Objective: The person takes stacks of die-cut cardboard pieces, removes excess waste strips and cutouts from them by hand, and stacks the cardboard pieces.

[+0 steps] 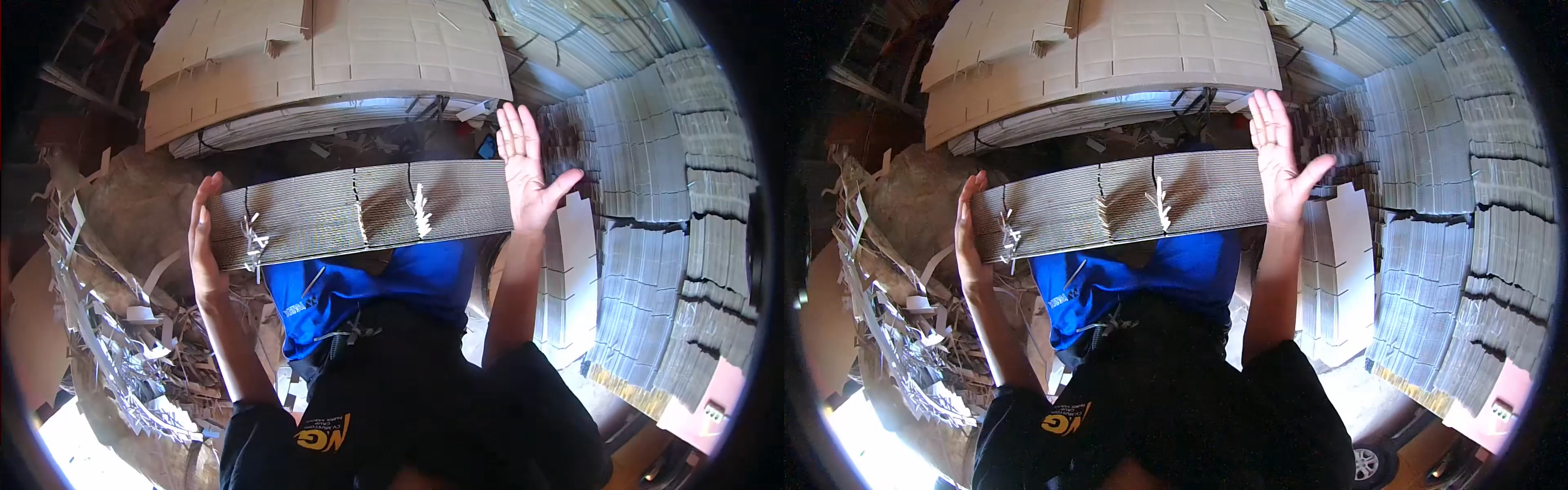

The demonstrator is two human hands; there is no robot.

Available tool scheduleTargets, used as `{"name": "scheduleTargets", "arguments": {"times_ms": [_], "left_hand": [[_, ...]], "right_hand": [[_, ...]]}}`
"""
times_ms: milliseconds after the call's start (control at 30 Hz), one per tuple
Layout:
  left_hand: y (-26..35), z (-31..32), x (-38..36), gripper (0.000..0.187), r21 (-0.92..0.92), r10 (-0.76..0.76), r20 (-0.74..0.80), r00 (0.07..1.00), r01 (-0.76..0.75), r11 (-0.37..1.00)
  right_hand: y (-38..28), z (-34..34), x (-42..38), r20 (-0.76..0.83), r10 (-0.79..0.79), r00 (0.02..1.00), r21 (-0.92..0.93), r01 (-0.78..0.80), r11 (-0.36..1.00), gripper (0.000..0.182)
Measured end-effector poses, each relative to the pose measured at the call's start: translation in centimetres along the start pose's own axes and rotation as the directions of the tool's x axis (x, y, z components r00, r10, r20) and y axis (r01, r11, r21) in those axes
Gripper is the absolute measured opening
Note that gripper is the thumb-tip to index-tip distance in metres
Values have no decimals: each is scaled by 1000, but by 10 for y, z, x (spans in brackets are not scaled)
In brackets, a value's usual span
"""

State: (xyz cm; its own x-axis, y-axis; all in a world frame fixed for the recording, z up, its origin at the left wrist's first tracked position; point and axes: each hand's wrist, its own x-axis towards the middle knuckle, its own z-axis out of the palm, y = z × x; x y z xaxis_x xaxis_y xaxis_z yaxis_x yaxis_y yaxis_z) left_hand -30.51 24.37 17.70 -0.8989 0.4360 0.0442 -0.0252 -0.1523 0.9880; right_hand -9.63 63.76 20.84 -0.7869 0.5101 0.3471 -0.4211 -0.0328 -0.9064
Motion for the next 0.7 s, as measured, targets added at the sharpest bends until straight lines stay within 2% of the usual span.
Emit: {"name": "scheduleTargets", "arguments": {"times_ms": [67,100,133,200,233,333,367,467,533,600,633,700], "left_hand": [[1,0,-1,59,29,1,14,1000,-1,1000],[1,0,-2,59,59,0,25,1000,-1,998],[2,-2,-4,60,91,-3,35,999,0,996],[4,-6,-6,61,156,-11,57,998,2,988],[4,-8,-6,62,187,-13,68,998,0,982],[1,-8,-8,63,181,-7,72,997,-7,983],[0,-9,-9,63,151,-2,73,997,-9,988],[-2,-10,-8,63,63,6,86,996,-11,998],[-3,-11,-7,63,2,15,87,996,-16,1000],[-3,-14,-6,63,26,14,83,996,-16,1000],[-3,-15,-5,62,52,11,83,996,-15,999],[-3,-15,-4,62,77,7,83,997,-14,997]], "right_hand": [[-3,3,2,77,64,995,-184,-49,982,102],[-5,4,3,80,62,995,-181,-46,982,102],[-8,5,4,102,166,981,-406,-111,907,93],[-11,8,5,71,368,927,-778,-180,602,74],[-9,7,4,74,365,928,-777,-176,605,74],[-1,3,3,-22,110,994,-494,-106,863,51],[0,0,2,-23,109,994,-496,-106,862,51],[0,-6,1,-121,188,975,-335,-218,917,50],[4,-5,2,-153,149,977,-278,-187,942,50],[9,-3,3,-213,83,973,-158,-118,980,51],[10,-3,3,-210,83,974,-158,-118,980,51],[9,-3,1,-235,155,960,-117,-186,975,51]]}}
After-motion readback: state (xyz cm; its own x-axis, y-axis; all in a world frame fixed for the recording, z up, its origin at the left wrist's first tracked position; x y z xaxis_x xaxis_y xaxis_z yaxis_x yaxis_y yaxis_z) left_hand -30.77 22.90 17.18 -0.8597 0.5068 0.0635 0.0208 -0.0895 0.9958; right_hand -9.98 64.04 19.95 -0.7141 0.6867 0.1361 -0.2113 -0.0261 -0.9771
